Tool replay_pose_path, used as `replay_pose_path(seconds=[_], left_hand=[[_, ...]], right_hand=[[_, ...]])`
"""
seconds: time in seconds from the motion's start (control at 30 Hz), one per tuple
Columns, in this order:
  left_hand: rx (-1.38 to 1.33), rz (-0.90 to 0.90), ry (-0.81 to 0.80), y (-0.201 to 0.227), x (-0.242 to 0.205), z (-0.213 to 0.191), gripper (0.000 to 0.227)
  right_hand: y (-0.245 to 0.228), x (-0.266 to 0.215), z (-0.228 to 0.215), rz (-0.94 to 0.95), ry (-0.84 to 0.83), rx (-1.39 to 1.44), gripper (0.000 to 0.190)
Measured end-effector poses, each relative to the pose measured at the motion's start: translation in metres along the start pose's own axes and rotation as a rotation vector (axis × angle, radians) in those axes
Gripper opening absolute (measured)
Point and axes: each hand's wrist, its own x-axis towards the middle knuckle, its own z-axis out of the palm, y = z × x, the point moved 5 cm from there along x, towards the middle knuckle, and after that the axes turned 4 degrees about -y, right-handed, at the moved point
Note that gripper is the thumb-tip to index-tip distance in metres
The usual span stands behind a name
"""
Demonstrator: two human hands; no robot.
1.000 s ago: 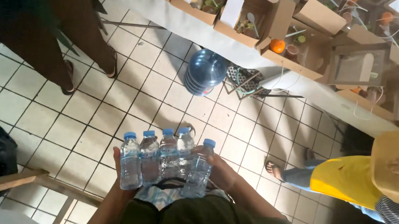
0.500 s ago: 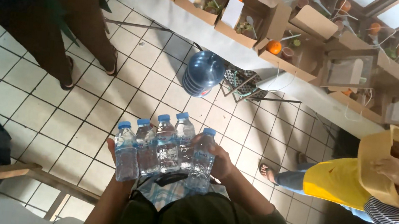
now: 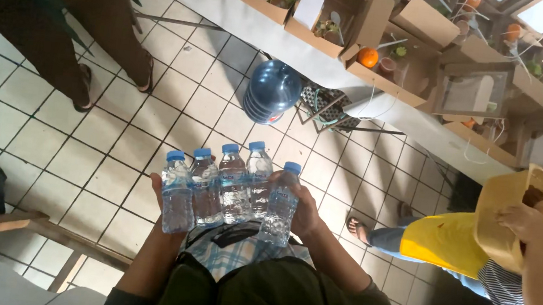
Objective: The person unpacks plastic-wrapped packs of water bottles from a plastic bag and places them into open cardboard boxes arranged on a table. The boxes already contain oranges, small containers, and white paper inserts. The person repeats this process multiple times, moving between the bag and the boxes.
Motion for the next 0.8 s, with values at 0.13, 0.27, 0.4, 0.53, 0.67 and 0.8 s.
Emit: replay_pose_path(seconds=[0.13, 0.27, 0.4, 0.53, 0.67, 0.8], left_hand=[[0.084, -0.013, 0.011, -0.005, 0.009, -0.007, 0.113], [0.1, -0.02, 0.054, -0.009, 0.02, 0.004, 0.112], [0.045, -0.011, 0.035, -0.013, 0.026, 0.004, 0.106], [0.044, 0.07, 0.064, -0.01, 0.034, 0.011, 0.097], [0.059, 0.085, 0.089, -0.007, 0.038, 0.0, 0.101], [-0.002, 0.066, 0.017, -0.008, 0.039, 0.011, 0.103]], right_hand=[[-0.007, -0.004, -0.01, -0.05, 0.031, 0.012, 0.058], [-0.02, 0.003, -0.005, -0.032, 0.076, -0.006, 0.058], [-0.029, 0.008, -0.009, -0.031, 0.08, -0.05, 0.061], [-0.035, 0.017, -0.009, -0.024, 0.048, -0.067, 0.062], [-0.037, 0.026, -0.011, -0.003, 0.026, 0.001, 0.062], [-0.042, 0.037, -0.008, 0.042, -0.021, 0.046, 0.061]])
